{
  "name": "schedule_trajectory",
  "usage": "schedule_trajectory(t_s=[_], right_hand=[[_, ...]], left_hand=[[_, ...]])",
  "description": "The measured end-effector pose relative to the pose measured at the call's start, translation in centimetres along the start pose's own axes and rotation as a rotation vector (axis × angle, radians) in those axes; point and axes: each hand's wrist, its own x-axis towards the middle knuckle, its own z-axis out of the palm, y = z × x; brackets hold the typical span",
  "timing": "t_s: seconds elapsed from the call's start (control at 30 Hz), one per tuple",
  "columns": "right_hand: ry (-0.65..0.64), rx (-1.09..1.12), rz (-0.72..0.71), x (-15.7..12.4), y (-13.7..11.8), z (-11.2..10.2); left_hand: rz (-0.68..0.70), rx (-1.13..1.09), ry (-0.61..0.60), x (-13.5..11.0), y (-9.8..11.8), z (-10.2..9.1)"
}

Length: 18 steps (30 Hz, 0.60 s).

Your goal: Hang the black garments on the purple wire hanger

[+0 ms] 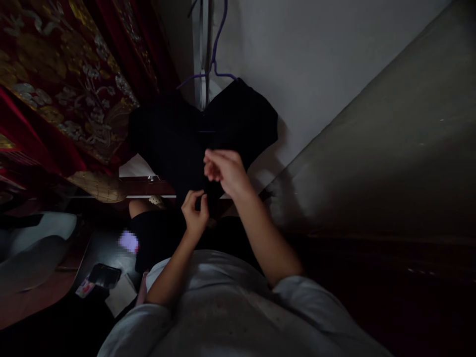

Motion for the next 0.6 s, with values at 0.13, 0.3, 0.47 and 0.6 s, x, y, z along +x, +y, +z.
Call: schedule_trajectory(t_s=[0.13,0.3,0.47,0.6], right_hand=[[0.137,0.069,-0.165,5.5,-6.2,1.7],[0.173,0.066,-0.295,6.3,-6.8,1.5],[0.100,-0.014,-0.357,4.1,-5.6,1.0],[-0.004,-0.145,-0.380,2.9,-6.8,0.4]], left_hand=[[0.038,0.007,-0.107,-0.3,-1.7,1.1],[0.034,0.101,-0.450,1.8,-3.1,-0.7],[0.263,0.066,-0.455,11.7,1.6,-2.9],[0.441,0.050,-0.328,19.0,6.2,-2.2]])
